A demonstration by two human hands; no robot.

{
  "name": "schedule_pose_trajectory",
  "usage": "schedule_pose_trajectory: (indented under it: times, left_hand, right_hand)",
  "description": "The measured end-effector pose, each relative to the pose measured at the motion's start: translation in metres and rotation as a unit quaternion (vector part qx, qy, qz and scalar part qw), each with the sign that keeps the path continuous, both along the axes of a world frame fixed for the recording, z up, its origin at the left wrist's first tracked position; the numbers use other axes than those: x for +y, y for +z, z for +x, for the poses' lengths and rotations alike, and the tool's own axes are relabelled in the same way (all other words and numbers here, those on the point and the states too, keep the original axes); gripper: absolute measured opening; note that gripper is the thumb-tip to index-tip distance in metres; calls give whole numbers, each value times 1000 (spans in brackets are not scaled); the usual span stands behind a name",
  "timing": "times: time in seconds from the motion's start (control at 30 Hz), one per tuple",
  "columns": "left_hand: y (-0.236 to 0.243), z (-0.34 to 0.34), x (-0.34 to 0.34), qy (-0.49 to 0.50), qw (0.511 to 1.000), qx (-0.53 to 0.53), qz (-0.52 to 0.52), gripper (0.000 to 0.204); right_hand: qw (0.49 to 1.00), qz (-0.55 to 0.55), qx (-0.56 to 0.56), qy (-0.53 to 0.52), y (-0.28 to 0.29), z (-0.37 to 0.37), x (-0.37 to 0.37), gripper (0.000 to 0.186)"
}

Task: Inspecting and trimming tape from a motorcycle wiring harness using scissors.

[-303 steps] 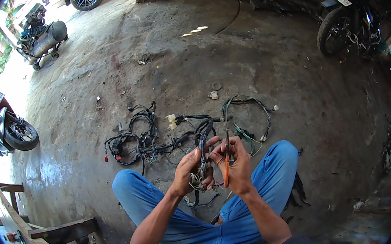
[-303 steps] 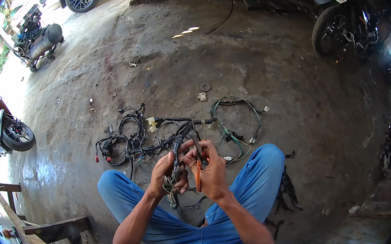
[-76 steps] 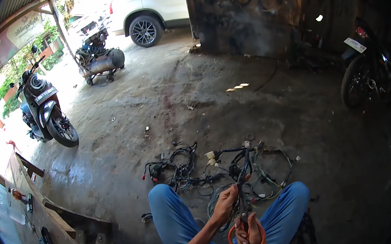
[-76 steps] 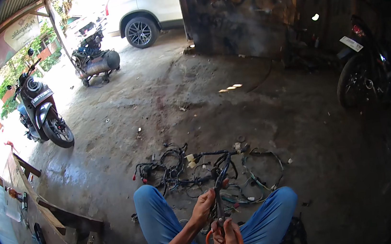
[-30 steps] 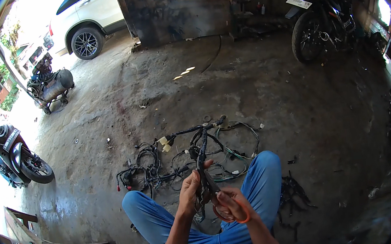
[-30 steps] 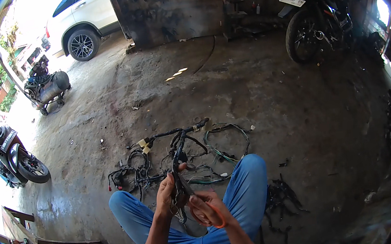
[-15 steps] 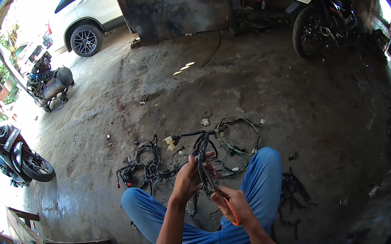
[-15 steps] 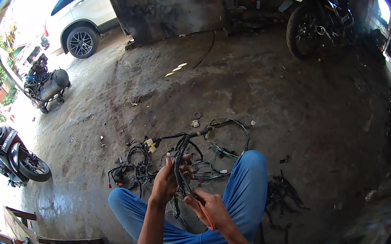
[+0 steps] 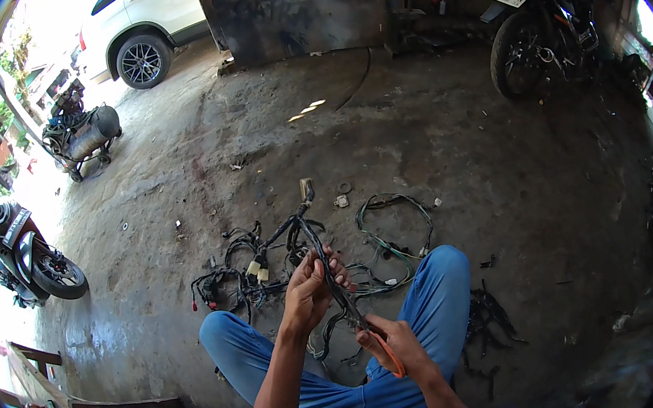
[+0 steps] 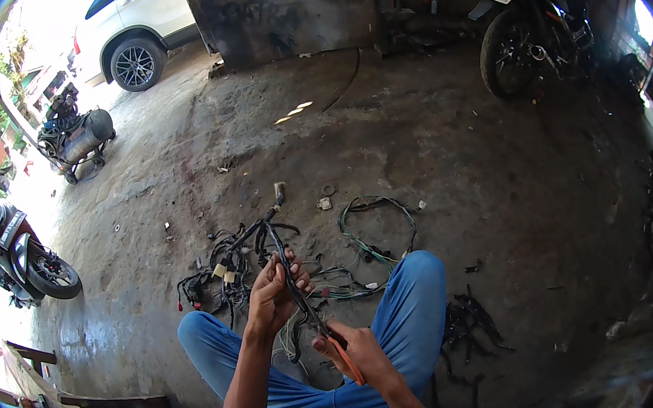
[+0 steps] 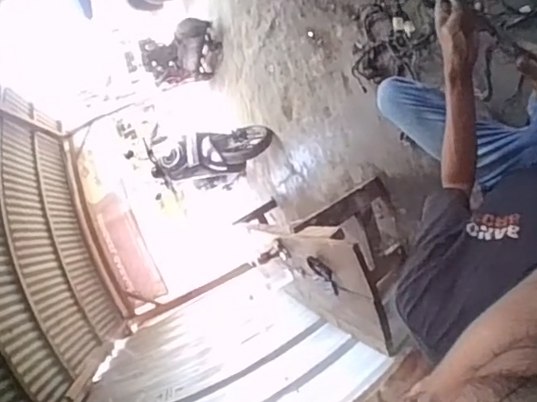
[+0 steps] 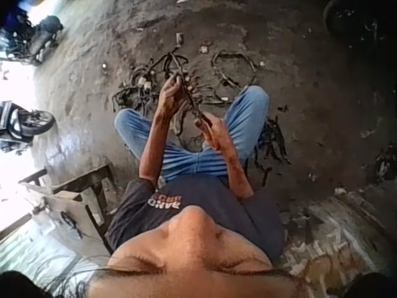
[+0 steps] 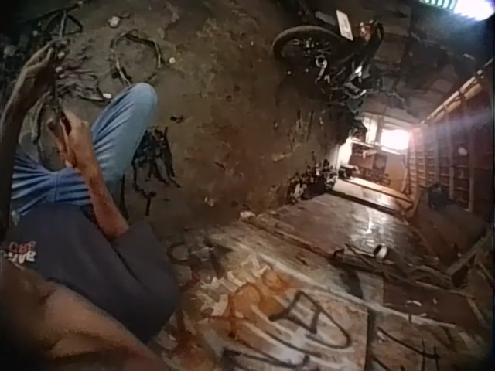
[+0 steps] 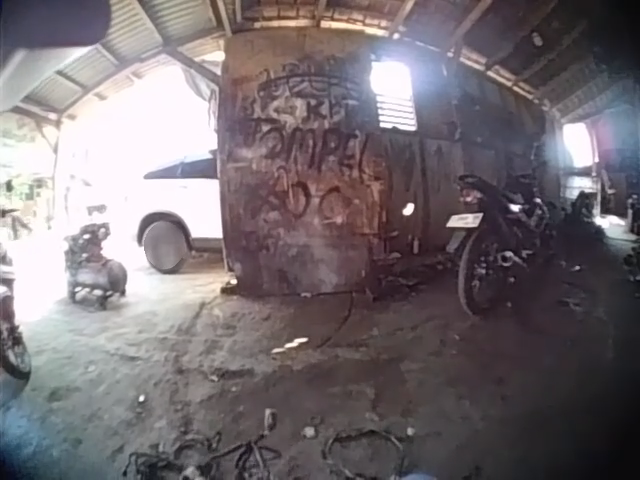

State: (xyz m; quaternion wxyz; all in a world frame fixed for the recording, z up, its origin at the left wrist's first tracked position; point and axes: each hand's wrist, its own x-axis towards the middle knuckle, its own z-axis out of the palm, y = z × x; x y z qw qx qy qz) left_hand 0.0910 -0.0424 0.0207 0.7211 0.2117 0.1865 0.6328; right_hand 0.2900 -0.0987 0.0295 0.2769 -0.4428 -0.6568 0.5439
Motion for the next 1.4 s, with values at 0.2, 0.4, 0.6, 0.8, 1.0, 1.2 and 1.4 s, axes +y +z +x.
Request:
schedule_pose_trajectory:
  times: [0.2, 0.4, 0.6, 0.8, 1.0, 1.2, 1.4]
  left_hand:
    - [-1, -18, -4, -20, 999, -35, 14, 24]
    - [9, -10, -9, -38, 999, -32, -5, 23]
    - [7, -10, -8, -72, 996, -50, 2, 27]
    - [-1, -10, -9, -97, 988, -115, 33, 33]
    - [-1, -8, -9, -82, 995, -63, 8, 29]
    - [-4, -3, -10, -65, 998, -15, -5, 25]
    - [-10, 6, -19, -27, 999, -8, -17, 21]
  right_hand:
    - [963, -207, 149, 88, -13, 7, 3, 64]
    - [954, -220, 178, 98, -2, 7, 5, 64]
    - [898, -289, 311, 120, -12, -2, 1, 69]
    - [756, -433, 444, 209, -35, -4, 8, 85]
    - [882, -305, 331, 141, -13, 0, 6, 73]
    - [900, -278, 323, 89, -7, -4, 1, 60]
    - [899, -278, 334, 46, -8, -7, -5, 58]
